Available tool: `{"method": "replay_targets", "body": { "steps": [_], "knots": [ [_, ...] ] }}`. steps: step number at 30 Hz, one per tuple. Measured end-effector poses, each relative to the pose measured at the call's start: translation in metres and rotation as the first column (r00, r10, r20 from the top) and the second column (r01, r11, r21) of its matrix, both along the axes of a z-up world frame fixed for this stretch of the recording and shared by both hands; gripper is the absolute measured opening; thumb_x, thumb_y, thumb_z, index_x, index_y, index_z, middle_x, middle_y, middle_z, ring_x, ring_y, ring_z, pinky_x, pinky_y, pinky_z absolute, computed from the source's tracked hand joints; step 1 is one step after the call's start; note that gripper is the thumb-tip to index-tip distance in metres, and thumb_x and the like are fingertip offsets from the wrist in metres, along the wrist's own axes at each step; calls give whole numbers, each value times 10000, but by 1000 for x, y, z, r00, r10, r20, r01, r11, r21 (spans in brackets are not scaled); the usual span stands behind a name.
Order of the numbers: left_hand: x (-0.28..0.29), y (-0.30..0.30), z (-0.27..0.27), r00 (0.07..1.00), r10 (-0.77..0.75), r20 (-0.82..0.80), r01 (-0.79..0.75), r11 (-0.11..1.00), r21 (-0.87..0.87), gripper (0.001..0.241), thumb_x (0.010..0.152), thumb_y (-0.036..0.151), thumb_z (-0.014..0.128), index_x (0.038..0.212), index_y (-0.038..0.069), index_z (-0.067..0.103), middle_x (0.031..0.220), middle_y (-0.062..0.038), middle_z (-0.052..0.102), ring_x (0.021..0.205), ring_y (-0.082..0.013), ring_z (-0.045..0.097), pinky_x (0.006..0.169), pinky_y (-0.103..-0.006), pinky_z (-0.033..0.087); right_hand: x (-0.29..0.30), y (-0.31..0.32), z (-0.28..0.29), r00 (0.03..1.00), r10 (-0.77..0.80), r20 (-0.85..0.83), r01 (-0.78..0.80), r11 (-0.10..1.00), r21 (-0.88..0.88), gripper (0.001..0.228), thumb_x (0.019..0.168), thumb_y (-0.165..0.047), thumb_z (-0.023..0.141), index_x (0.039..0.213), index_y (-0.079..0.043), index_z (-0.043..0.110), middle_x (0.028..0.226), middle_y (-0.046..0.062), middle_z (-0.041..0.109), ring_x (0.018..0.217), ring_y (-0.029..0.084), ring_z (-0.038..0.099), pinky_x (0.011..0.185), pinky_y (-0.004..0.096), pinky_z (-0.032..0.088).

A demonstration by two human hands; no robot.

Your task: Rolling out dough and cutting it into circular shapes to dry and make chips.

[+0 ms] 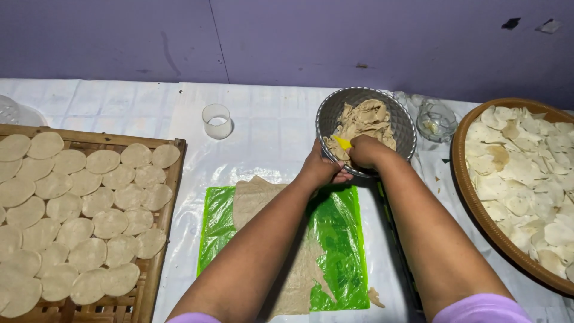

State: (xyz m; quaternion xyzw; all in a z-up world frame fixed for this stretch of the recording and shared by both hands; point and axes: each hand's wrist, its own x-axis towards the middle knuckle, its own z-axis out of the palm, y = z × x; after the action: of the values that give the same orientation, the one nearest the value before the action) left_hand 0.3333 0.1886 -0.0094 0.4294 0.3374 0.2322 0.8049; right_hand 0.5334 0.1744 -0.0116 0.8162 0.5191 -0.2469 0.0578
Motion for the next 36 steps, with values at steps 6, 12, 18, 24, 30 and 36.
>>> {"method": "replay_targets", "body": {
  "steps": [6,12,18,24,30,36],
  "knots": [
    [1,-9,5,998,58,0,-58,998,-30,982,968,-72,590,1642,157,-86,995,-330,667,793,-424,747,734,-477,686,3,-19,25,759,-293,-582,311,948,-72,282,1010,-224,533,881,-21,679,573,62,497,401,155,453,315,293,381],
    [-5,-12,17,998,70,-2,-70,998,8,983,974,-61,587,1643,170,-96,1022,-341,667,821,-427,747,765,-458,685,-5,-31,52,528,-380,-760,421,894,-154,222,1049,-209,473,869,-102,549,572,-43,303,376,40,262,296,178,230],
    [-17,-12,-2,993,94,-76,-84,988,129,908,990,16,608,1632,83,-30,999,-299,704,783,-350,764,732,-396,697,5,-39,44,304,-228,-925,458,886,-68,103,1044,-211,471,1010,-162,555,564,-46,268,369,17,239,277,172,241],
    [-129,-47,26,960,205,-192,-134,935,329,553,1008,42,571,1533,36,397,952,-239,741,760,-283,761,685,-347,695,-2,-71,42,166,-64,-984,558,829,41,167,1089,-295,448,1126,-177,559,568,-41,273,348,21,258,272,157,272],
    [-267,-87,6,818,490,-302,-364,846,389,389,1021,32,515,1407,42,570,937,-228,743,783,-246,733,750,-340,672,-93,-103,71,273,80,-959,568,791,227,216,1081,-218,416,1283,-199,489,568,62,364,325,92,293,241,226,284],
    [-322,-128,-6,753,578,-314,-435,795,422,328,1034,68,527,1336,68,655,964,-180,752,841,-193,716,767,-305,653,-252,-136,54,191,-178,-965,501,863,-60,288,1054,-157,396,1338,-157,447,608,56,410,371,101,335,286,226,311]
  ]
}}
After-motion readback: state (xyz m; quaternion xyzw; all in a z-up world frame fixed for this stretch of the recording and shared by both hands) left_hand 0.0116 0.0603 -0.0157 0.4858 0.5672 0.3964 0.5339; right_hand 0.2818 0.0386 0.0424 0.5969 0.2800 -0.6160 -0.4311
